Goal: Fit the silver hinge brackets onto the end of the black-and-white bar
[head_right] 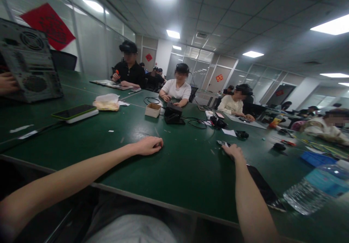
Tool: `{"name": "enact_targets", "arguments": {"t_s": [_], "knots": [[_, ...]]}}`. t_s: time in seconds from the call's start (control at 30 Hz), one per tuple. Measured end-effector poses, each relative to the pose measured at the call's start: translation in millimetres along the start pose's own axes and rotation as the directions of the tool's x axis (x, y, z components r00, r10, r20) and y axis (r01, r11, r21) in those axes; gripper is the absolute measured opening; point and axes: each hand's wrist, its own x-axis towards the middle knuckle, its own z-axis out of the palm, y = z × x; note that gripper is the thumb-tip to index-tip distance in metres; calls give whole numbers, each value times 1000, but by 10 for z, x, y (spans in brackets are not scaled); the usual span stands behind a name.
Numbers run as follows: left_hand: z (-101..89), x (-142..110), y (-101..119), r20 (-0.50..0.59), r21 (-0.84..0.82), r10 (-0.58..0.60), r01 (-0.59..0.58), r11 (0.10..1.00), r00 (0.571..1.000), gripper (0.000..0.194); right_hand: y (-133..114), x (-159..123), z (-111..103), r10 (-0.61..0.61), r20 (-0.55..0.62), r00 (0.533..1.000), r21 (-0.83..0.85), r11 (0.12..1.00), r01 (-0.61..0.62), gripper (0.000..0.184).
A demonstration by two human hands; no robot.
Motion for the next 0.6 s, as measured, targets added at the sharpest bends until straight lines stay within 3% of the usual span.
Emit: {"name": "enact_targets", "arguments": {"t_s": [0.1, 0.4, 0.6], "knots": [[-10, -7, 8, -4, 1, 0, 0, 1000, 1000, 13, -28, -25, -13, 113, 20, 993, 77, 990, -115, 96], [5, 1, 5, 3, 2, -2, 2, 1000, 1000, 14, -84, -100, -83, 88, 74, 993, 28, 995, -91, 79], [-23, -9, 26, 10, -2, -11, 11, 1000, 1000, 15, -119, -193, -75, 94, -53, 994, 19, 996, -93, 82]]}}
